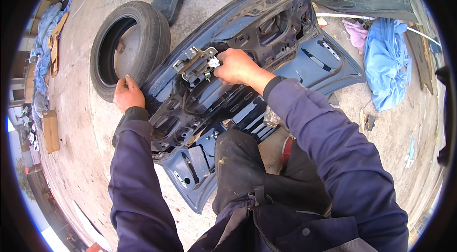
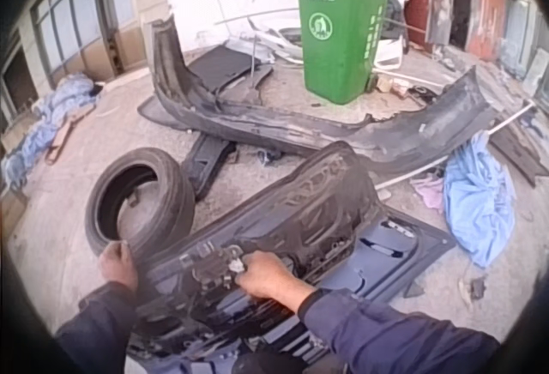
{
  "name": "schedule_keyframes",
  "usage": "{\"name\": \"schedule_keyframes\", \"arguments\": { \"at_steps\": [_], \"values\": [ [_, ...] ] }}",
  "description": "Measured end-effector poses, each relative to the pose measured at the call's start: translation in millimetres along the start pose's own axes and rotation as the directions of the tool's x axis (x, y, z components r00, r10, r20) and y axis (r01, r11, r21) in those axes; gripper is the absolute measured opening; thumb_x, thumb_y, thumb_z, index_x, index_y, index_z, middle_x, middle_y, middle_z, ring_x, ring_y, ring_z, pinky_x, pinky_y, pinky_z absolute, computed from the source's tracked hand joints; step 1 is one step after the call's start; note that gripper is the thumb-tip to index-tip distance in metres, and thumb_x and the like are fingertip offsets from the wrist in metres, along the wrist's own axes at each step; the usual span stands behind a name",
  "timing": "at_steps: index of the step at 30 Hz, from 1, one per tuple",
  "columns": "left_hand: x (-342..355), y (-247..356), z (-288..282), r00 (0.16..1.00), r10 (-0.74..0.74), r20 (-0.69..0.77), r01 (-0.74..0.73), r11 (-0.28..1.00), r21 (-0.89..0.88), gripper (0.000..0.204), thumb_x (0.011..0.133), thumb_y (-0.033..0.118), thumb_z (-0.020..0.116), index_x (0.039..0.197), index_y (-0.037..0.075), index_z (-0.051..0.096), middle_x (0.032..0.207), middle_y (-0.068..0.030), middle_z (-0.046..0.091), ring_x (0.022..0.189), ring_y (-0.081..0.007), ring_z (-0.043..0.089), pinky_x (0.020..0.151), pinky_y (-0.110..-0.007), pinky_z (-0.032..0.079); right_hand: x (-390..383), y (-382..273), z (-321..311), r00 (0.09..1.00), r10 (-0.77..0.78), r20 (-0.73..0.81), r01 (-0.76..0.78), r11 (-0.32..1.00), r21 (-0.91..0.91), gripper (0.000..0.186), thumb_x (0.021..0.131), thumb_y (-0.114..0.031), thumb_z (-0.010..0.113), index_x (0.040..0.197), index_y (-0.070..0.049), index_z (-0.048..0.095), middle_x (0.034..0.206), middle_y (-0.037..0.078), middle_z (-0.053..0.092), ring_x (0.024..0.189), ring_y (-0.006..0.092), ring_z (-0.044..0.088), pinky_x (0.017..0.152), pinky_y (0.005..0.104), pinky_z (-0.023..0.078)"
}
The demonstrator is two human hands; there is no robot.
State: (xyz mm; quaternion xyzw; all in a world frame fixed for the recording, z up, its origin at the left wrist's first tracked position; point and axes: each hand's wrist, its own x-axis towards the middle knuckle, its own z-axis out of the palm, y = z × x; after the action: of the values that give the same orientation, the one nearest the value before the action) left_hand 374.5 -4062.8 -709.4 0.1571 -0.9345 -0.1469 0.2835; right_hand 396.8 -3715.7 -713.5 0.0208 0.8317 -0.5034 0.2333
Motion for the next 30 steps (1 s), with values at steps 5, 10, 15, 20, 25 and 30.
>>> {"name": "schedule_keyframes", "arguments": {
  "at_steps": [5, 10, 15, 20, 25, 30],
  "values": [
    [-0.3, 2.7, -4.7, 1.000, -0.001, -0.001, 0.001, 1.000, -0.010, 0.035, 0.102, 0.039, 0.064, 0.099, 0.008, 0.081, 0.086, -0.0168, 0.077, 0.083, -0.0397, 0.075, 0.078, -0.049, 0.056, -3.0, -2.1, -5.1, 1.000, -0.013, 0.022, 0.012, 0.999, 0.030, 0.021, 0.085, -0.011, 0.070, 0.095, 0.007, 0.073, 0.075, 0.012, 0.076, 0.063, 0.0202, 0.075, 0.063, 0.0347, 0.061],
    [-0.9, 3.7, -6.3, 1.000, -0.006, -0.013, 0.006, 1.000, 0.000, 0.033, 0.102, 0.038, 0.065, 0.099, 0.008, 0.081, 0.085, -0.0169, 0.077, 0.082, -0.0387, 0.075, 0.078, -0.048, 0.057, -4.7, -1.5, -9.9, 0.998, -0.018, 0.055, 0.014, 0.998, 0.063, 0.022, 0.085, -0.013, 0.071, 0.096, 0.006, 0.074, 0.074, 0.011, 0.075, 0.062, 0.0190, 0.074, 0.062, 0.0331, 0.061],
    [0.0, 2.1, -3.4, 1.000, 0.010, -0.016, -0.010, 1.000, -0.017, 0.033, 0.101, 0.038, 0.065, 0.100, 0.009, 0.081, 0.086, -0.0174, 0.078, 0.082, -0.0394, 0.075, 0.079, -0.048, 0.057, -3.2, 2.3, -10.3, 0.998, -0.033, 0.058, 0.029, 0.997, 0.078, 0.023, 0.086, -0.014, 0.072, 0.098, 0.006, 0.075, 0.076, 0.010, 0.075, 0.063, 0.0174, 0.073, 0.063, 0.0324, 0.060],
    [1.2, -0.6, -2.4, 1.000, 0.009, -0.011, -0.009, 1.000, 0.001, 0.034, 0.101, 0.039, 0.064, 0.100, 0.009, 0.082, 0.087, -0.0183, 0.077, 0.084, -0.0402, 0.075, 0.080, -0.050, 0.057, -0.6, 9.7, -3.0, 0.998, -0.023, 0.065, 0.008, 0.974, 0.228, 0.022, 0.088, -0.012, 0.073, 0.101, 0.006, 0.075, 0.080, 0.010, 0.075, 0.065, 0.0159, 0.073, 0.063, 0.0315, 0.061],
    [1.3, -1.4, -0.4, 1.000, -0.009, -0.008, 0.010, 1.000, 0.028, 0.036, 0.102, 0.040, 0.064, 0.101, 0.010, 0.082, 0.088, -0.0194, 0.078, 0.086, -0.0418, 0.075, 0.082, -0.051, 0.057, -4.2, 18.6, 7.1, 1.000, -0.013, 0.008, 0.008, 0.905, 0.425, 0.019, 0.087, -0.011, 0.073, 0.096, 0.006, 0.074, 0.080, 0.010, 0.075, 0.065, 0.0160, 0.072, 0.062, 0.0306, 0.059],
    [2.9, -2.4, 0.5, 1.000, 0.013, -0.025, -0.011, 0.999, 0.043, 0.036, 0.101, 0.040, 0.064, 0.101, 0.010, 0.082, 0.088, -0.0204, 0.077, 0.087, -0.0426, 0.075, 0.082, -0.052, 0.057, -13.7, 13.7, 16.4, 0.986, -0.100, -0.135, 0.126, 0.973, 0.193, 0.025, 0.082, -0.020, 0.074, 0.092, 0.002, 0.078, 0.080, 0.015, 0.076, 0.069, 0.0259, 0.073, 0.072, 0.0396, 0.058]
  ]
}}
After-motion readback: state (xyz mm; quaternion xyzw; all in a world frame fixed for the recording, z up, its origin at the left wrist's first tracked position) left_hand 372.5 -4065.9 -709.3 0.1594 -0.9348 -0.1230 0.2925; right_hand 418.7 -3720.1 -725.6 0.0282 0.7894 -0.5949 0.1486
